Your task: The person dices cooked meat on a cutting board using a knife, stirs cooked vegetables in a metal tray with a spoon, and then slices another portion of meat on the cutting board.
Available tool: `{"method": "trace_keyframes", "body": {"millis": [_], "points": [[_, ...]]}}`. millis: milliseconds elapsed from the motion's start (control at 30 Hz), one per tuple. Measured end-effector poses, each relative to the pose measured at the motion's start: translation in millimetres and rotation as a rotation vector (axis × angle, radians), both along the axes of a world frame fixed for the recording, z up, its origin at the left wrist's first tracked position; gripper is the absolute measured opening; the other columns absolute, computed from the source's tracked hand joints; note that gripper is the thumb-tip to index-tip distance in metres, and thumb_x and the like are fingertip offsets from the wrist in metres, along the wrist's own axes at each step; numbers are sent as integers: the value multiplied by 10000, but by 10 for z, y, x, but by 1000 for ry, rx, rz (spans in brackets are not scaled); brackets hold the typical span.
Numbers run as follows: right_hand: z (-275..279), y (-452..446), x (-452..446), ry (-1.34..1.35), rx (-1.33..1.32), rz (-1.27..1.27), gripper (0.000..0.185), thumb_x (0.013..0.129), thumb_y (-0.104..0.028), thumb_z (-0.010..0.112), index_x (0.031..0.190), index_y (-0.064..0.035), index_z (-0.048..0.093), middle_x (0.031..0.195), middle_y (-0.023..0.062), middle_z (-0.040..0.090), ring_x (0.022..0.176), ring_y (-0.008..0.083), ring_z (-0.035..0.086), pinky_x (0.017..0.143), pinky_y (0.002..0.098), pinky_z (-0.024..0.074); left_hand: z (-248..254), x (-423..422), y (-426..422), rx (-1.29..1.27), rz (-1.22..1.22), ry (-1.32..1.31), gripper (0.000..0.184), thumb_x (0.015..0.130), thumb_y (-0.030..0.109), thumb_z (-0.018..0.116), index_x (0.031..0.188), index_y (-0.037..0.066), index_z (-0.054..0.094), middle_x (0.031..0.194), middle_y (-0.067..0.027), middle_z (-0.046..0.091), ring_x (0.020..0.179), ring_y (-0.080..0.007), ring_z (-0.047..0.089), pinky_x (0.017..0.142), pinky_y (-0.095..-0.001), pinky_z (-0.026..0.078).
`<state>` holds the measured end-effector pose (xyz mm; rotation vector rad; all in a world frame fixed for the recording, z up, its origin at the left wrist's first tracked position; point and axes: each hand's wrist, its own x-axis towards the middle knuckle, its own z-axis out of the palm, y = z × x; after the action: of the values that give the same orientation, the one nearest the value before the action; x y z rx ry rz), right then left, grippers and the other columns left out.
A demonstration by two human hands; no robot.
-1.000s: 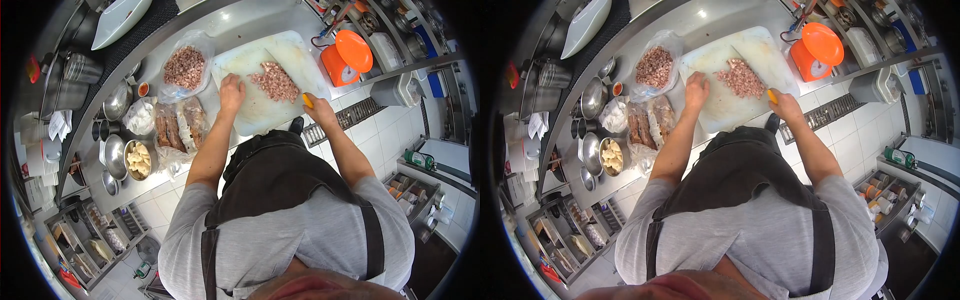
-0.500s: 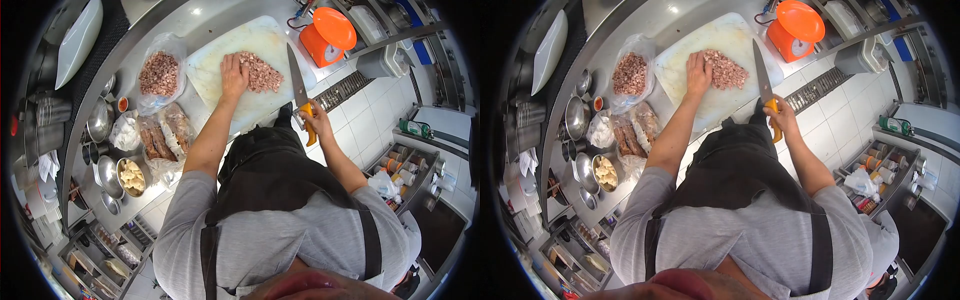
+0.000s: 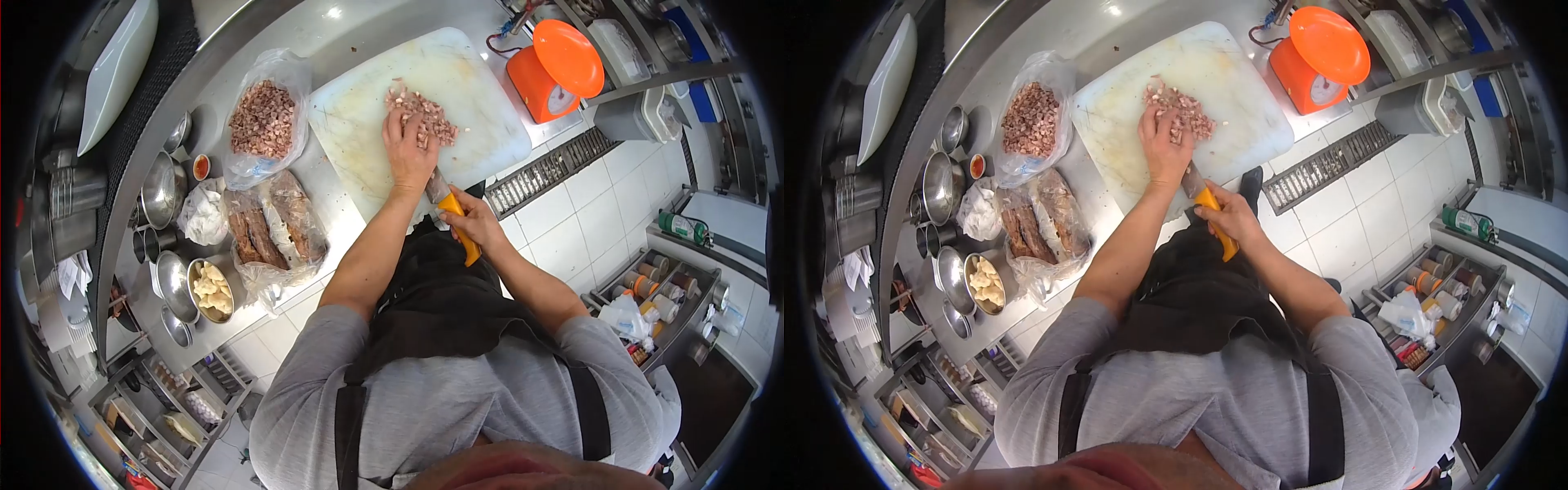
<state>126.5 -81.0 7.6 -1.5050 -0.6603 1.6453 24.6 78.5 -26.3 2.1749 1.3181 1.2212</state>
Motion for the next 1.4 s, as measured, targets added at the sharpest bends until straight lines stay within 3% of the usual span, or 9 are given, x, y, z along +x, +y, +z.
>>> {"method": "trace_keyframes", "body": {"millis": [200,467,733,867,933,1067,1167,1333,1400], "points": [[345,73,51,-103,-3,125,647,858,-37,685,1442,-7,406,767,20,605,525,86,522,472,246,439,84,12,25,-15,123,-245,345,682,77,685,1025,58,651,1241,-128,512,1189,-374,449,1027,-482,383],[807,535,-58,-211,140,182,685,845,-21,690,1450,20,373,844,42,625,562,97,544,510,246,459,768,-229,448,102,212,-404,346,653,46,679,997,55,654,1199,-117,523,1147,-359,467,992,-458,405],[1045,1665,-1031,-224,289,408,634,838,-104,681,1419,-17,440,889,80,650,556,119,563,504,281,477,1074,-1530,1324,226,463,-342,320,680,76,673,1000,76,670,1150,-144,586,1097,-373,520,954,-468,440],[1002,2018,-1438,-229,227,467,581,839,-105,629,1388,-8,464,885,105,648,539,155,578,496,305,483,657,-2199,1698,228,520,-293,246,743,146,692,971,55,674,1107,-136,610,982,-361,584,920,-443,448],[916,2050,-1441,-218,218,431,575,836,-87,610,1386,-10,462,872,107,645,539,164,581,491,301,476,242,-2520,1847,-30,449,7,273,782,232,684,1014,88,691,1148,-149,609,1069,-363,566,965,-458,428],[783,2011,-1015,-273,208,374,570,843,-71,611,1393,-29,465,854,103,642,541,158,577,484,298,461,179,-2467,1798,103,478,336,375,834,358,624,1136,141,677,1252,-166,585,1197,-384,495,1043,-483,380],[677,1820,-585,-321,235,313,563,842,-55,621,1387,-39,479,851,100,648,541,143,572,483,292,456,210,-2287,1875,100,618,524,366,869,389,548,1064,116,695,1182,-150,638,1136,-368,556,1008,-485,410],[728,1402,72,-412,222,187,536,837,-52,643,1359,-43,521,832,95,661,532,121,561,489,279,457,281,-2211,2213,58,539,687,380,910,393,487,1067,120,700,1101,-162,682,1059,-376,615,927,-513,452],[779,1210,285,-642,187,195,517,845,-70,645,1349,-48,535,804,90,664,514,105,547,482,271,452,412,-2200,2297,-236,377,614,476,903,428,491,1149,54,652,1170,-188,648,1102,-416,573,984,-552,401]]}}
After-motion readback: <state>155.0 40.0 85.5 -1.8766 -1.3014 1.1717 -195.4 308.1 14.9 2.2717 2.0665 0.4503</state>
